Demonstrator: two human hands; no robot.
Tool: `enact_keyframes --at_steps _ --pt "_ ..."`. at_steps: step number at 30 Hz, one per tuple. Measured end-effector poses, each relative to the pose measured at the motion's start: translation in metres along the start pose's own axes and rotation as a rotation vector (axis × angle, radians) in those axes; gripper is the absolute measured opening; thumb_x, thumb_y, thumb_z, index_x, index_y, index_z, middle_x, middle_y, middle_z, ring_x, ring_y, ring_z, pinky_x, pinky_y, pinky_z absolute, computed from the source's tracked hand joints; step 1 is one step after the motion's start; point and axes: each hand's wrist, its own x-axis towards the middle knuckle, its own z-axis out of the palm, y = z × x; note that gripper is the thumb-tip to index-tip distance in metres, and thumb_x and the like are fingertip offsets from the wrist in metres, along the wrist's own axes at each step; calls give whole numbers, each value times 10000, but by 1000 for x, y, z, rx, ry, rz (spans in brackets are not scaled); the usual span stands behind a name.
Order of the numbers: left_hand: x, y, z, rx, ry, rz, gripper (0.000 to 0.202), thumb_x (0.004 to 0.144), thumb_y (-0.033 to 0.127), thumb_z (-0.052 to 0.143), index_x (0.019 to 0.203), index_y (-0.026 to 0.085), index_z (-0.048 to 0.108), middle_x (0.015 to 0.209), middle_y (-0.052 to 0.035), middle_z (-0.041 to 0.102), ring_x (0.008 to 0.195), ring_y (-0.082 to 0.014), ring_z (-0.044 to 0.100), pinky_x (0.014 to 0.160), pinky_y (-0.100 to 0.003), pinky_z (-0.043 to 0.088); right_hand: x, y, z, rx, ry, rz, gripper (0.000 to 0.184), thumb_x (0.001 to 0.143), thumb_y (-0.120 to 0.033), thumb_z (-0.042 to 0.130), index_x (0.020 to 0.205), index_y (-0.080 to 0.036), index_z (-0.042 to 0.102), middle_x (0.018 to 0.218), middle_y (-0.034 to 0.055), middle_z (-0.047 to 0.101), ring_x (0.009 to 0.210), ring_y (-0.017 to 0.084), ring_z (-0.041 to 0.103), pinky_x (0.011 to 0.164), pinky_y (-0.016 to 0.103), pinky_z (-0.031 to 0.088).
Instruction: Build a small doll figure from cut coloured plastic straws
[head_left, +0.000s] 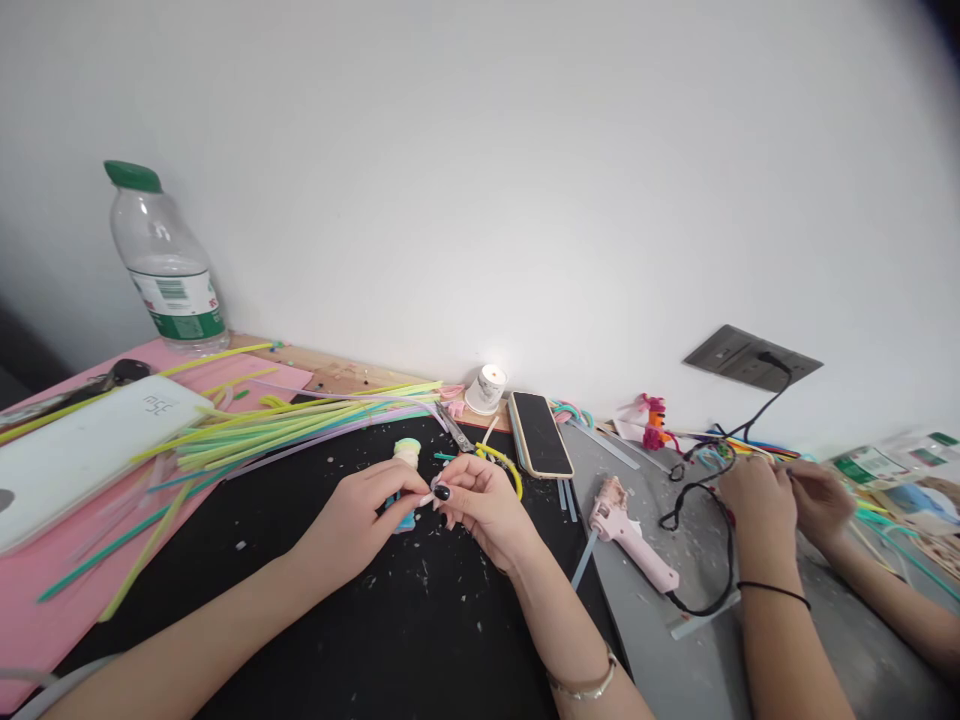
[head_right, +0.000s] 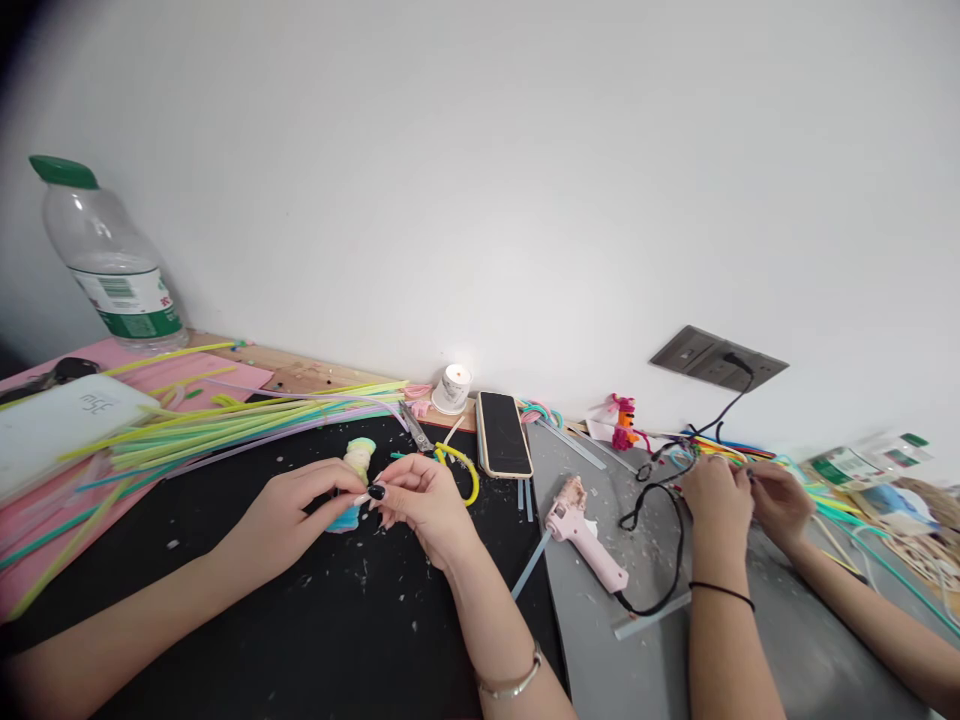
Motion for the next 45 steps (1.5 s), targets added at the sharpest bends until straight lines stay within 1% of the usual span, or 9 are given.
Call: enact_keyframes --at_steps 4,9,18,22,27,32,36,41,45 --pt "0 0 0 -43 3 -44 188 896 265 508 752 216 619 765 1 653 732 -162 602 689 -265 447 0 1 1 1 -25 16 276 635 -308 836 718 -142 631 626 7 684 447 55 533 434 154 443" --pt "1 0 0 -61 -37 -90 173 875 259 539 728 208 615 735 13 647 697 -153 596 659 -254 435 1 3 -1 -24 -32 -12 277 638 -314 833 691 -146 619 591 -1 668 438 60 522 423 163 430" --pt "0 1 1 -49 -3 -92 186 875 293 544 733 210 630 744 1 664 704 -163 611 665 -265 440 1 2 -3 -77 -40 -63 250 640 -320 827 752 -155 677 636 -3 666 468 73 520 422 181 431" --pt "-1 1 2 -55 -21 -81 181 872 249 536 722 207 629 722 10 656 679 -151 599 647 -255 430 1 3 -4 -118 -36 -91 216 658 -315 813 716 -157 676 592 -15 642 456 69 504 420 178 414" --pt "0 1 1 -112 -42 -42 175 861 209 558 708 206 642 714 15 654 680 -137 599 666 -240 434 2 4 -5 -96 -48 -102 206 644 -287 821 674 -158 663 589 -11 655 454 71 517 415 175 396" --pt "-1 0 0 -154 -68 18 164 859 203 584 714 208 661 722 8 663 692 -137 615 682 -238 454 2 6 -6 -96 -76 -79 177 652 -269 818 663 -162 677 587 -9 666 450 72 522 421 181 386" --pt "-3 -1 1 -150 -90 61 167 863 200 591 721 207 677 722 7 666 696 -134 624 694 -237 462 2 8 -8 -88 -89 -47 202 641 -281 826 641 -157 667 569 -9 657 450 75 524 424 183 380" --pt "0 0 1 -137 -44 54 163 854 163 590 711 192 663 715 22 667 682 -113 620 674 -212 452 3 8 -7 -78 -88 -63 250 648 -342 823 667 -150 663 563 -20 640 429 62 493 415 180 376" --pt "0 -2 0 -140 -16 34 151 839 174 612 694 186 651 700 31 660 664 -105 611 655 -205 443 2 5 -5 -85 -92 -76 208 656 -298 821 693 -154 676 600 -18 653 434 55 488 405 171 370"
